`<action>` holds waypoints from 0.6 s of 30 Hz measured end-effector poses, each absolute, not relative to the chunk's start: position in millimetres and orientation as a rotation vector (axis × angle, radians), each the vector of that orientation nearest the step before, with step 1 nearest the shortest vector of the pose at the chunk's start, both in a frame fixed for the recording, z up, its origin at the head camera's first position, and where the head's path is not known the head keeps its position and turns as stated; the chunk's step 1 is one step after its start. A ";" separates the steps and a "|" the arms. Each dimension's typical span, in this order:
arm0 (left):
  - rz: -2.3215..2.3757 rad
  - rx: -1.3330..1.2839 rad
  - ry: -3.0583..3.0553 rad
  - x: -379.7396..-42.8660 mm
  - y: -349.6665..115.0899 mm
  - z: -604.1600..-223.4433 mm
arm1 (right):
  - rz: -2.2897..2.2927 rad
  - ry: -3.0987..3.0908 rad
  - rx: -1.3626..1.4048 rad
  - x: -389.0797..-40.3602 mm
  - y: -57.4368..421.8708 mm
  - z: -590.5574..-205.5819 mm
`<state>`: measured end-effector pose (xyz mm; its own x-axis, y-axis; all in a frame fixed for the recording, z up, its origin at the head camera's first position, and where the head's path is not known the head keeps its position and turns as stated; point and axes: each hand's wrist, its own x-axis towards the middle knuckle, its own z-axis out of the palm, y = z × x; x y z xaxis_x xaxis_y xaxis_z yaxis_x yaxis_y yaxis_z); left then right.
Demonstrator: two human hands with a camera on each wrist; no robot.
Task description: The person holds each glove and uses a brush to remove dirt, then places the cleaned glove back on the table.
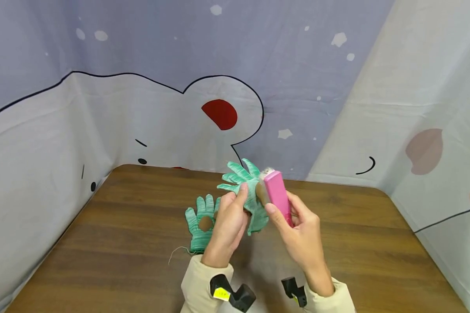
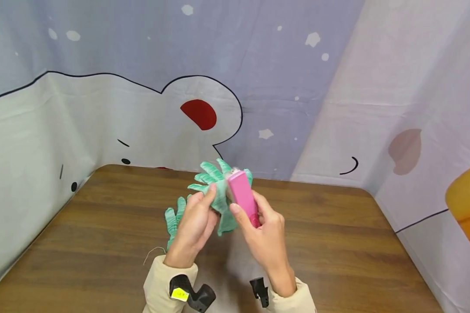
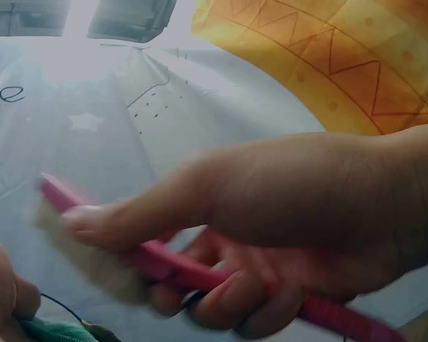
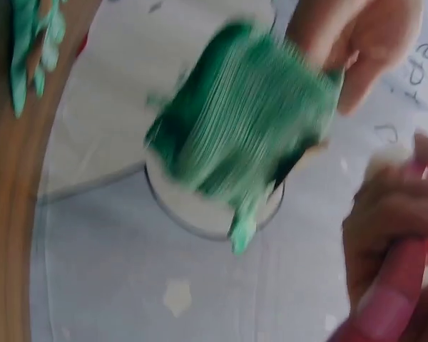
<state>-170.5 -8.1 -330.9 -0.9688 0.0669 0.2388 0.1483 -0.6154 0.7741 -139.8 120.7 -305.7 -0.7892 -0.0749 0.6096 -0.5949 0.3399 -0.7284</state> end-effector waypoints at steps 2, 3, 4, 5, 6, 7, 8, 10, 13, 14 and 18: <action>-2.843 -0.336 -1.287 -168.7 -6.7 -326.6 | 1.486 -2.154 0.699 -134.8 112.9 -303.4; -2.882 -0.326 -1.242 -168.1 -6.4 -325.1 | 1.471 -2.166 0.727 -133.8 110.0 -303.9; -2.918 -0.313 -1.207 -167.7 -6.3 -323.8 | 1.437 -2.183 0.733 -133.5 107.9 -305.0; -2.945 -0.317 -1.174 -167.7 -6.5 -323.8 | 1.413 -2.195 0.727 -134.1 106.7 -307.0; -2.969 -0.337 -1.143 -167.7 -7.0 -324.2 | 1.376 -2.205 0.706 -135.4 106.4 -309.3; -2.991 -0.366 -1.101 -168.1 -7.5 -324.5 | 1.353 -2.213 0.680 -137.5 107.3 -312.2; -3.009 -0.416 -1.064 -168.4 -8.1 -325.6 | 1.320 -2.219 0.643 -140.3 109.1 -315.5; -3.018 -0.517 -1.040 -169.3 -8.7 -327.8 | 1.246 -2.232 0.574 -146.5 114.0 -322.1; -3.001 -0.608 -1.060 -170.8 -7.8 -330.3 | 1.174 -2.236 0.488 -155.2 122.0 -330.8; -2.997 -0.620 -1.066 -171.1 -7.3 -330.8 | 1.165 -2.229 0.463 -157.2 123.7 -332.6; -2.963 -0.608 -1.112 -171.9 -5.7 -331.2 | 1.198 -2.197 0.425 -162.3 127.9 -334.9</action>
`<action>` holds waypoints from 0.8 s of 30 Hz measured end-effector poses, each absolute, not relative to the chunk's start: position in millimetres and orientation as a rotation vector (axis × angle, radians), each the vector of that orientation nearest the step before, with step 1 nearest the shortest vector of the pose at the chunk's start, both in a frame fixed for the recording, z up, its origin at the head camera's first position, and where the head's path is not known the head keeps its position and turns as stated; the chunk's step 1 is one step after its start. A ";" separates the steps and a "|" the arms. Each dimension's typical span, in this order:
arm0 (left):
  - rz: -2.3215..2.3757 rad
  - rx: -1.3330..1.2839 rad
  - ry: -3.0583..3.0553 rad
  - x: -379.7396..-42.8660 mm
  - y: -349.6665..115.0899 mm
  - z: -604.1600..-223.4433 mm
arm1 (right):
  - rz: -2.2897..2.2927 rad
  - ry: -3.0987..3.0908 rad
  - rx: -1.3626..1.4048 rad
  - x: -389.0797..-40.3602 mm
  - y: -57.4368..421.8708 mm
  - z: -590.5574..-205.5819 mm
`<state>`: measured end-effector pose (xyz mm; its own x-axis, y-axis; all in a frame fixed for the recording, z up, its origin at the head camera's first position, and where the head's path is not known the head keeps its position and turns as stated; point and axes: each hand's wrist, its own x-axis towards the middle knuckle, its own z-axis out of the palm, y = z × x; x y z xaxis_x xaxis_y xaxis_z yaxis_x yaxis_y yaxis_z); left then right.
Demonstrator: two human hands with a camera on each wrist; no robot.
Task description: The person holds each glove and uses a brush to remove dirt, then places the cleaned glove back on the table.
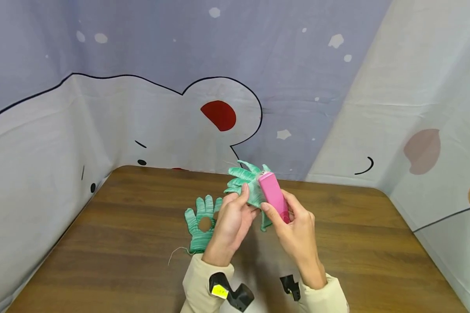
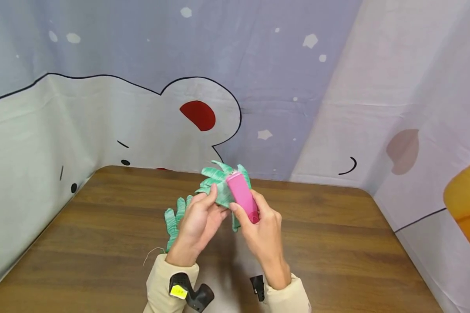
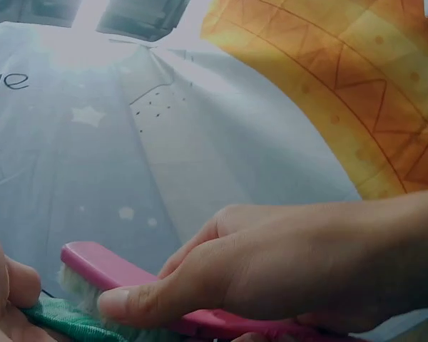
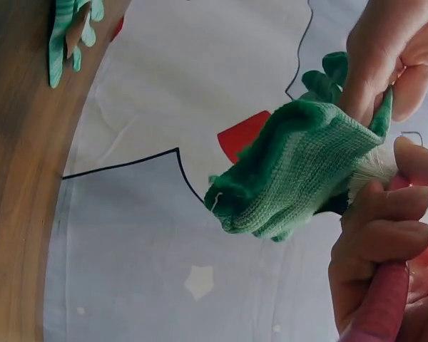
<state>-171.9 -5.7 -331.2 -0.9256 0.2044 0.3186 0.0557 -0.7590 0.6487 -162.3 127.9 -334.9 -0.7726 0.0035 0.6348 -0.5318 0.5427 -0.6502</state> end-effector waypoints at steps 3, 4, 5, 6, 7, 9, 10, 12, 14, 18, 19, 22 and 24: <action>2.796 0.546 1.130 -171.5 -5.8 -330.0 | 1.250 -2.185 0.414 -163.6 130.4 -334.4; 2.786 0.538 1.162 -171.4 -6.1 -329.3 | 1.257 -2.186 0.408 -164.0 131.4 -334.1; 2.774 0.532 1.190 -171.1 -6.7 -328.7 | 1.262 -2.188 0.397 -164.6 132.7 -333.9; 2.764 0.525 1.211 -170.8 -7.3 -328.2 | 1.266 -2.190 0.381 -165.2 134.2 -333.7; 2.754 0.516 1.234 -170.3 -8.3 -327.6 | 1.265 -2.196 0.361 -165.9 136.3 -333.5; 2.738 0.506 1.273 -169.7 -10.4 -326.5 | 1.269 -2.210 0.325 -167.8 141.2 -333.3; 2.731 0.504 1.285 -169.5 -11.7 -326.3 | 1.282 -2.220 0.306 -168.7 143.5 -333.2; 2.716 0.498 1.304 -169.0 -13.5 -326.3 | 1.341 -2.237 0.276 -166.0 144.8 -328.4; 2.698 0.489 1.326 -168.8 -14.3 -326.4 | 1.410 -2.249 0.260 -162.3 144.2 -323.4; 2.703 0.474 1.364 -169.3 -12.6 -328.0 | 1.510 -2.254 0.237 -156.2 141.2 -315.7; 2.717 0.476 1.363 -170.2 -12.2 -329.1 | 1.526 -2.253 0.238 -156.8 141.9 -316.1; 2.764 0.527 1.350 -188.7 -7.3 -353.9 | 1.563 -2.250 0.221 -162.9 147.5 -323.4; 2.798 0.577 1.331 -205.0 -5.4 -375.4 | 1.557 -2.252 0.204 -169.1 153.0 -331.6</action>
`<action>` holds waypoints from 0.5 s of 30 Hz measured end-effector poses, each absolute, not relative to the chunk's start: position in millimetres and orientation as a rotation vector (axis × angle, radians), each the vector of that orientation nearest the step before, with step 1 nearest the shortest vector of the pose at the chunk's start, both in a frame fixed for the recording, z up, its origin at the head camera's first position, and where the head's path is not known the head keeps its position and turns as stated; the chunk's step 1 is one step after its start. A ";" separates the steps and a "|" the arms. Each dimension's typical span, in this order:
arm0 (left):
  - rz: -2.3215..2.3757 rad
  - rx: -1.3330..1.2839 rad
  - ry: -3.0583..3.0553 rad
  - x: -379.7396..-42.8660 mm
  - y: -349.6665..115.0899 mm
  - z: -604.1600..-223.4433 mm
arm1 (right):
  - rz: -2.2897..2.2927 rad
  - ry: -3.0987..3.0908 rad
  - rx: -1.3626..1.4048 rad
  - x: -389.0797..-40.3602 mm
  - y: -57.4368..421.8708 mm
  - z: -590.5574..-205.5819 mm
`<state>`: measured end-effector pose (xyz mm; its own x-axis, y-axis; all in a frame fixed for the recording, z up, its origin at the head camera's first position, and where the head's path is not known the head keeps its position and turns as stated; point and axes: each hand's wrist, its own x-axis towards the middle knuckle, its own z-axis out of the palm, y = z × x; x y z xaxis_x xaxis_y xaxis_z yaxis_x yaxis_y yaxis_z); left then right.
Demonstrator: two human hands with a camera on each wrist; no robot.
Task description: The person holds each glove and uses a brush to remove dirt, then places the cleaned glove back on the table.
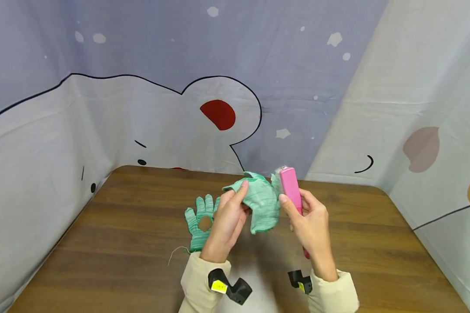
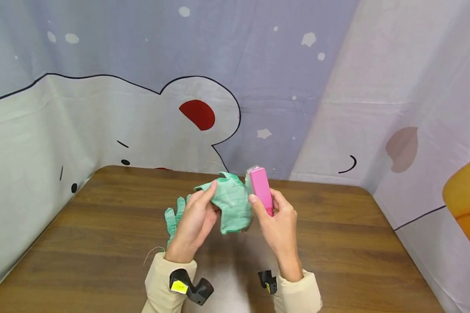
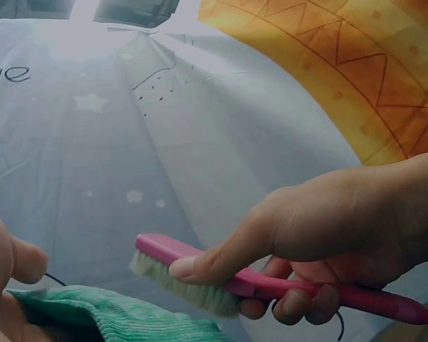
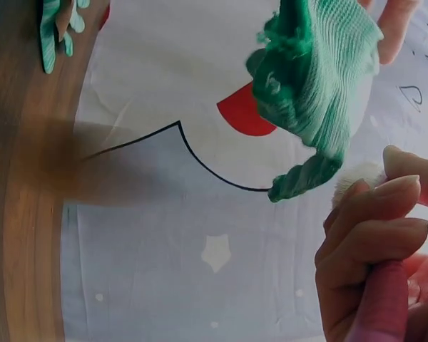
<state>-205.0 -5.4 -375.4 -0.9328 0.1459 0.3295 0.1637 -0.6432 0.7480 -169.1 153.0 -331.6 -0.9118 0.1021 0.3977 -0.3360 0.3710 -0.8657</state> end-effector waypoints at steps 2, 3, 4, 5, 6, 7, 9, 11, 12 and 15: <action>-2.753 -0.555 -1.338 -220.2 -3.2 -393.6 | 1.536 -2.248 0.183 -176.7 160.0 -341.9; -2.723 -0.574 -1.338 -234.0 -1.5 -412.8 | 1.534 -2.237 0.180 -179.3 163.0 -345.2; -2.703 -0.569 -1.347 -247.6 0.0 -431.9 | 1.522 -2.234 0.181 -182.7 166.7 -349.9; -2.690 -0.550 -1.371 -249.7 -2.1 -435.8 | 1.515 -2.228 0.188 -186.5 170.6 -355.2; -2.663 -0.546 -1.389 -260.7 -1.2 -452.3 | 1.516 -2.220 0.193 -189.4 174.0 -359.1; -2.647 -0.516 -1.421 -265.8 -1.3 -459.8 | 1.519 -2.216 0.192 -191.7 176.6 -361.9; -2.599 -0.498 -1.459 -278.0 -1.5 -481.9 | 1.533 -2.205 0.196 -194.9 180.5 -365.4; -2.566 -0.414 -1.516 -264.5 -4.8 -468.1 | 1.546 -2.201 0.185 -195.0 181.5 -365.2; -2.555 -0.357 -1.552 -255.6 -6.3 -456.2 | 1.555 -2.201 0.173 -193.4 180.4 -362.4; -2.589 -0.222 -1.623 -227.5 -9.6 -422.1 | 1.581 -2.201 0.155 -185.7 175.6 -351.9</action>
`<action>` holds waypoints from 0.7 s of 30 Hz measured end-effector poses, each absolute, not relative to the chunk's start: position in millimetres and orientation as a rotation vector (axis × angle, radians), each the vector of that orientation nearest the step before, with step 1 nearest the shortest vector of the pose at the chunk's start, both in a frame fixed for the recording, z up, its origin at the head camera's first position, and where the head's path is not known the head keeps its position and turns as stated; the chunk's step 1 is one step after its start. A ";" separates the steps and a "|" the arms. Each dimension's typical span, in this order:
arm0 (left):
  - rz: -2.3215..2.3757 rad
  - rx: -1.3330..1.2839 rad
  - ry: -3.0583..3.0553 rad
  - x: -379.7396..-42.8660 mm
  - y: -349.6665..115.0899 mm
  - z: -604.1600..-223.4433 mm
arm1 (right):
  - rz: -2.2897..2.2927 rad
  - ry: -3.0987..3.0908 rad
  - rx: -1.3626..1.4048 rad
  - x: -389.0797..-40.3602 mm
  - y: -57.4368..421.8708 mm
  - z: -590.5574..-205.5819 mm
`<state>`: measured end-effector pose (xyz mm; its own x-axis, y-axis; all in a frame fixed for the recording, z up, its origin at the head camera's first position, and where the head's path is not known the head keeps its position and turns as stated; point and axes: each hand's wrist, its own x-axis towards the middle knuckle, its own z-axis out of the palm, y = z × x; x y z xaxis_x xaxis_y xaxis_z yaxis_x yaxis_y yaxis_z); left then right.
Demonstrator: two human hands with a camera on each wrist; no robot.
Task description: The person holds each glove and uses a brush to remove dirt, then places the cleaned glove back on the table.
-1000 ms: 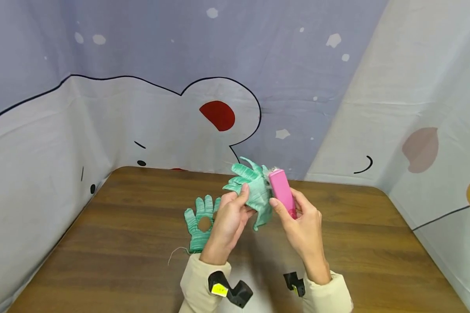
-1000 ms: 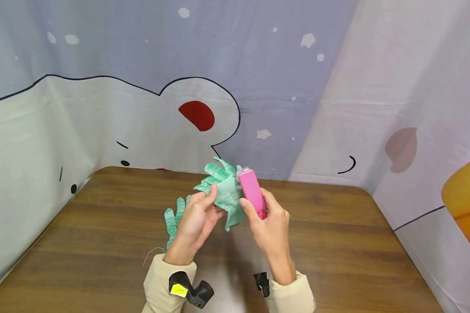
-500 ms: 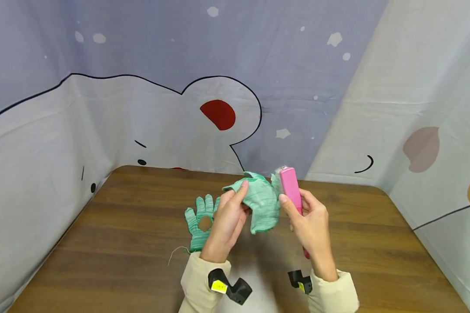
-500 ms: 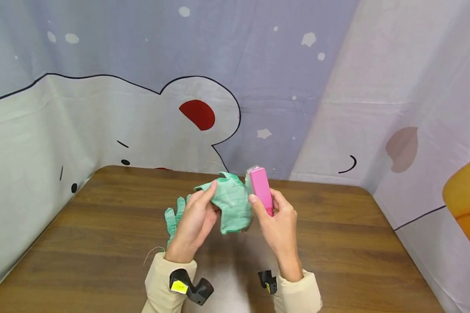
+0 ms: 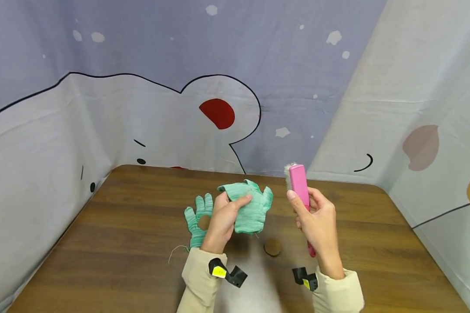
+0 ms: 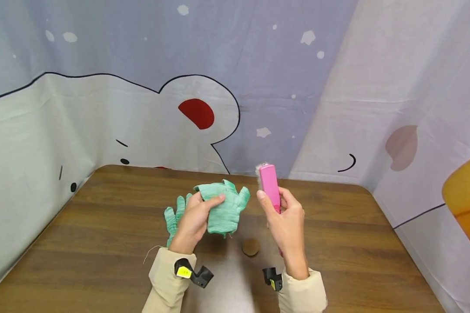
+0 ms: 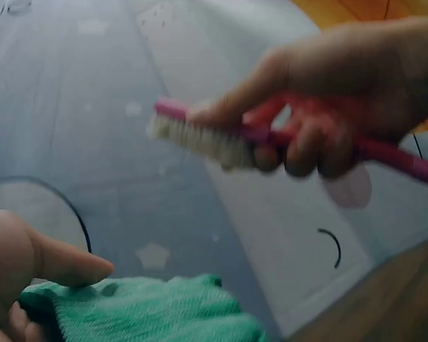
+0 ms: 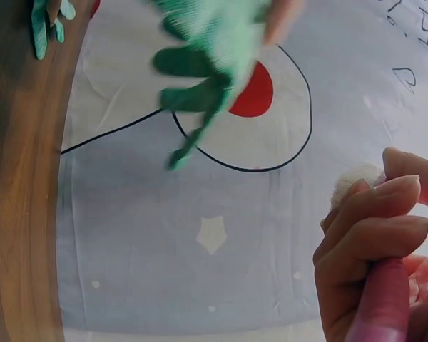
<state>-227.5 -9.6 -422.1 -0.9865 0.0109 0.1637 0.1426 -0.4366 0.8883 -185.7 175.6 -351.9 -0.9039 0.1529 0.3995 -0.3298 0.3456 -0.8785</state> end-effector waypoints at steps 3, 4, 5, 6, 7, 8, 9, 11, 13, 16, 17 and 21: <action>-2.644 -0.231 -1.662 -218.8 -11.3 -414.7 | 1.595 -2.231 0.157 -177.2 169.6 -339.3; -2.659 -0.227 -1.688 -217.6 -11.5 -415.0 | 1.595 -2.242 0.160 -175.2 168.1 -336.0; -2.660 -0.222 -1.723 -217.2 -11.6 -416.3 | 1.599 -2.251 0.161 -173.4 166.7 -332.9; -2.662 -0.209 -1.756 -217.6 -11.9 -418.1 | 1.602 -2.261 0.164 -172.2 165.8 -330.7; -2.646 -0.176 -1.810 -219.1 -12.2 -421.1 | 1.608 -2.272 0.164 -171.6 165.1 -329.1; -2.626 -0.128 -1.863 -220.8 -12.4 -424.3 | 1.612 -2.286 0.162 -171.3 164.5 -328.1; -2.619 -0.057 -1.929 -217.6 -12.7 -420.3 | 1.613 -2.293 0.164 -171.3 164.3 -327.7; -2.584 0.008 -2.027 -221.0 -13.6 -428.1 | 1.610 -2.307 0.164 -171.8 164.5 -328.6; -2.518 0.071 -2.130 -224.1 -14.8 -434.9 | 1.597 -2.324 0.164 -173.2 165.0 -331.2; -2.394 0.153 -2.284 -225.0 -16.5 -439.3 | 1.578 -2.334 0.164 -175.3 166.5 -336.2; -2.336 0.182 -2.342 -224.6 -17.1 -439.0 | 1.577 -2.333 0.164 -176.0 166.9 -337.6; -1.983 0.256 -2.571 -221.0 -21.2 -427.8 | 1.574 -2.332 0.169 -178.0 168.3 -341.0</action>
<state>-221.0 -21.2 -427.8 -0.9811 -0.0535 -0.1861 -0.1936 0.2488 0.9490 -178.0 168.3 -341.0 -0.9412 0.0808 0.3280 -0.2740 0.3857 -0.8810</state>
